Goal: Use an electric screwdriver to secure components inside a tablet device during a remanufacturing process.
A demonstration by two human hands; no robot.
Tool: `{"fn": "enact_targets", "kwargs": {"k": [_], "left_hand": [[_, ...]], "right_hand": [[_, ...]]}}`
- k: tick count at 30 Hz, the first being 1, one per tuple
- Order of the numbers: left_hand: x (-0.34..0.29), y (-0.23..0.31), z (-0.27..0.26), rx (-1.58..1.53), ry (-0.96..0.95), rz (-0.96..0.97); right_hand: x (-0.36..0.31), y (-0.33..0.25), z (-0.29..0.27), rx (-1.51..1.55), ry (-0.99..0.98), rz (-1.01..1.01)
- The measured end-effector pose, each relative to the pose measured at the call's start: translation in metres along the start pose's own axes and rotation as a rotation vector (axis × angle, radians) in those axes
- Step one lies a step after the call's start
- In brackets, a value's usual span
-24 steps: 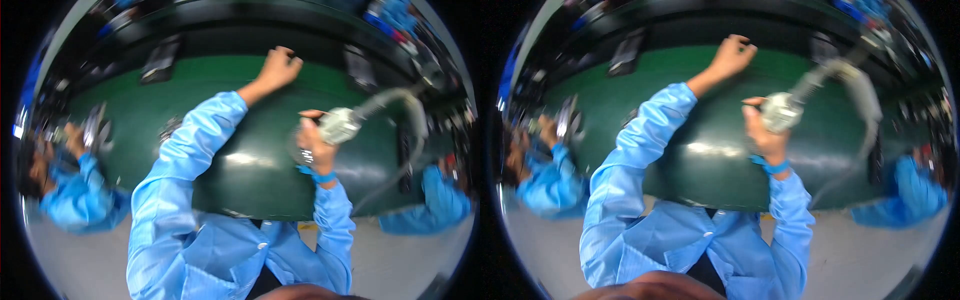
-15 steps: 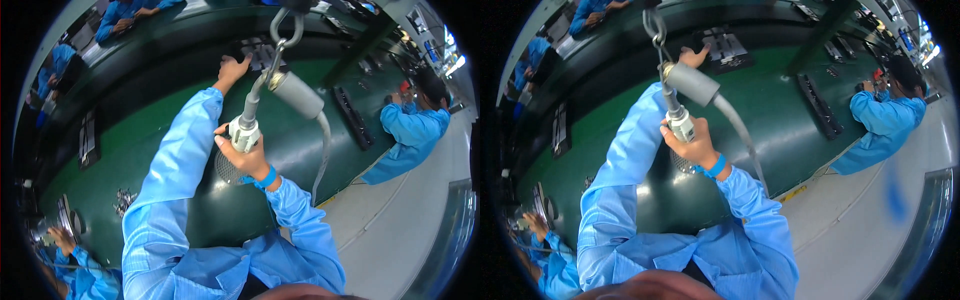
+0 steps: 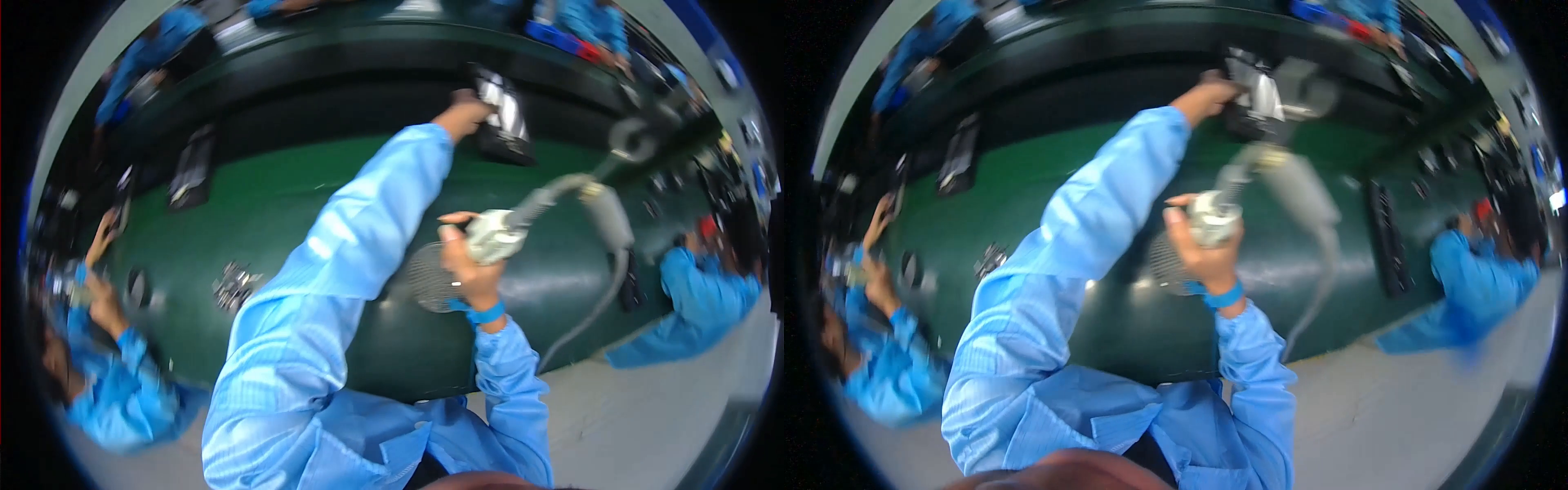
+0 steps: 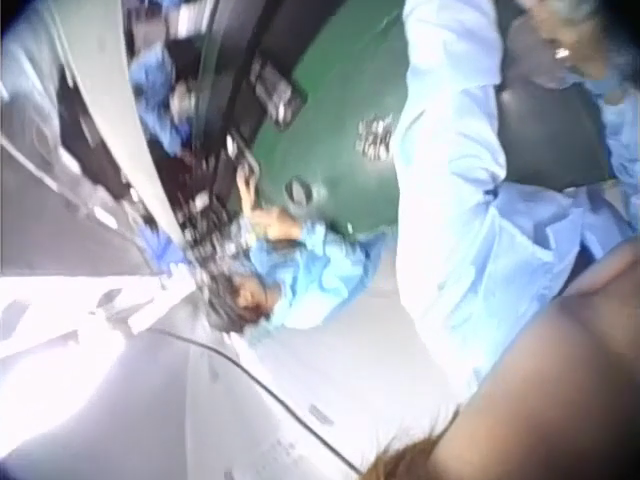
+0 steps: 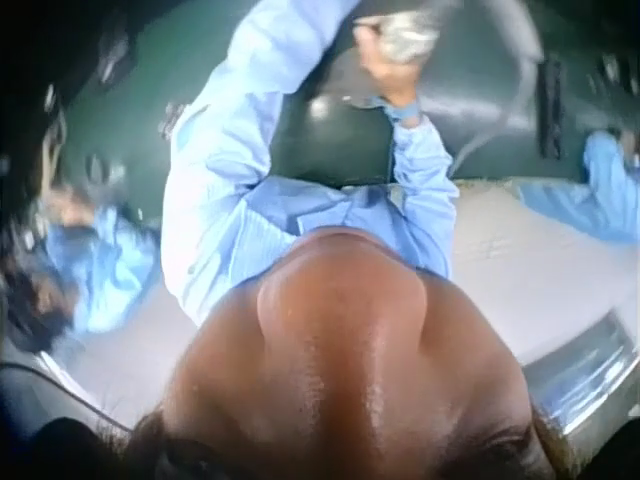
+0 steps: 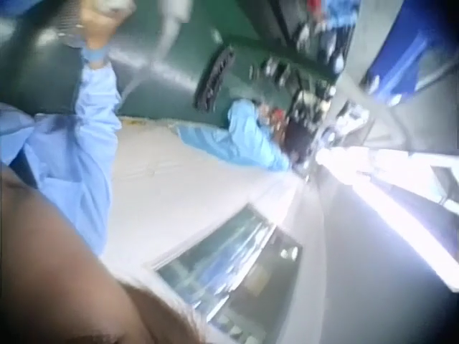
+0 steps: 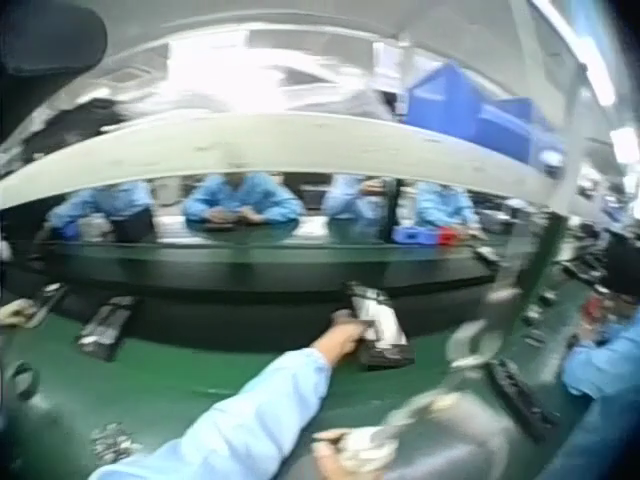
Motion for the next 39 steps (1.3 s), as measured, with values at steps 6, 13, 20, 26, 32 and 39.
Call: {"fn": "enact_targets", "kwargs": {"k": [6, 13, 20, 26, 32, 39], "left_hand": [[-0.111, 0.069, -0.138, -0.013, 0.272, 0.347], [-0.378, 0.054, -0.263, -0.046, 0.323, 0.184], [-0.522, -0.011, -0.252, 0.012, 0.362, 0.008], [-0.548, -0.005, -0.258, 0.829, 0.497, 0.139], [-0.559, 0.007, -0.412, 0.884, 1.071, 0.266], [-0.527, -0.024, -0.457, 0.87, 0.601, -0.053]], "right_hand": [[0.008, -0.023, 0.018, 0.033, -0.02, 0.027], [0.0, -0.023, 0.035, 0.11, -0.036, 0.035], [0.0, -0.029, 0.039, 0.173, -0.063, 0.012], [-0.001, -0.033, 0.04, 0.167, -0.091, 0.005], [-0.002, -0.034, 0.037, 0.141, -0.102, -0.02], [-0.008, -0.038, 0.035, 0.115, -0.131, -0.004]]}}
Point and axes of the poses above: each hand's wrist, its own x-axis towards the middle knuckle, its own z-axis out of the palm, y = z × x, the point moved 4 cm from there along x, towards the middle knuckle, and after that the axes turned 4 degrees about y, right-handed, at the moved point
